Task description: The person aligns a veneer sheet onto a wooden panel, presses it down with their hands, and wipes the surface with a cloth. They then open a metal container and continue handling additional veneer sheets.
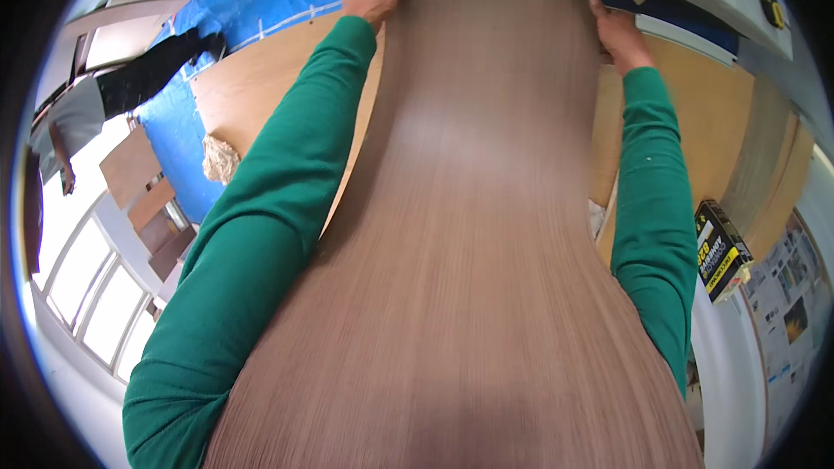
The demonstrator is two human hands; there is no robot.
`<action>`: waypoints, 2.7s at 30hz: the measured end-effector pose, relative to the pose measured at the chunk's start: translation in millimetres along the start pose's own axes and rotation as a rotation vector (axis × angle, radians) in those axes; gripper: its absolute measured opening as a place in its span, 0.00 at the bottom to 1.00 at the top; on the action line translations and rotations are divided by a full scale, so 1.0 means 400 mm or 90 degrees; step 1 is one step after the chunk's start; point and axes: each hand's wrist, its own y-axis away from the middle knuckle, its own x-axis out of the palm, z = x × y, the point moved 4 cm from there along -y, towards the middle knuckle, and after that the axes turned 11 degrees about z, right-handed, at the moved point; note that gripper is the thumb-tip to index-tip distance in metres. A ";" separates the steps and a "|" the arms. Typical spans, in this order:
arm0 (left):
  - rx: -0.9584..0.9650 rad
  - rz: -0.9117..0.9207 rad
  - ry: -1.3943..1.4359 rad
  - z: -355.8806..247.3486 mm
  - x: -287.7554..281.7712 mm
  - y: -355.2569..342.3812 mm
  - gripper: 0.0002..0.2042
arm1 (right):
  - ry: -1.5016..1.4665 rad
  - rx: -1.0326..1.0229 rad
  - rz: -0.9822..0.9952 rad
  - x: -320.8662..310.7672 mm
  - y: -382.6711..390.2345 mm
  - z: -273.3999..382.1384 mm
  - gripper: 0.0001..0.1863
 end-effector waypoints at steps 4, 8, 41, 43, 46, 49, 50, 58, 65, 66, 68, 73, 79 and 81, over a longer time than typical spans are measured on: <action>0.024 -0.099 -0.005 0.055 0.012 -0.029 0.43 | 0.009 -0.016 0.030 0.033 0.084 0.096 0.41; 0.031 -0.057 0.030 0.030 0.018 -0.022 0.43 | 0.058 0.014 0.018 0.007 0.038 0.054 0.41; 0.523 -0.138 -0.391 -0.138 0.087 0.270 0.25 | 0.260 0.003 -0.027 0.022 0.081 0.006 0.45; 0.697 -0.052 -0.457 -0.158 0.189 0.310 0.25 | 0.232 -0.043 -0.036 0.037 0.092 0.026 0.46; 0.775 0.011 -0.477 -0.172 0.304 0.292 0.27 | 0.233 -0.064 -0.048 0.036 0.100 0.035 0.46; 0.792 -0.048 -0.547 -0.162 0.338 0.212 0.30 | 0.238 -0.041 -0.043 0.040 0.099 0.029 0.46; 0.792 -0.082 -0.581 -0.151 0.336 0.187 0.31 | 0.237 -0.031 -0.040 0.044 0.098 0.032 0.46; 0.806 0.099 -0.449 -0.197 0.262 0.223 0.34 | 0.186 0.023 -0.028 0.061 0.148 -0.045 0.44; 0.823 0.073 -0.464 -0.177 0.267 0.222 0.35 | 0.199 0.060 -0.036 0.100 0.222 -0.083 0.43; 0.824 0.070 -0.470 -0.178 0.268 0.223 0.36 | 0.186 0.033 -0.048 0.105 0.232 -0.082 0.43; 0.827 0.057 -0.497 -0.181 0.274 0.220 0.37 | 0.162 -0.004 -0.070 0.114 0.252 -0.076 0.43; 0.826 0.033 -0.522 -0.179 0.284 0.215 0.37 | 0.157 -0.027 -0.091 0.113 0.217 -0.112 0.43; 0.709 -0.063 -0.473 -0.146 0.321 0.247 0.33 | 0.180 -0.003 -0.078 0.136 0.249 -0.164 0.44; 0.643 -0.108 -0.440 -0.117 0.331 0.257 0.33 | 0.194 0.016 -0.061 0.142 0.260 -0.188 0.44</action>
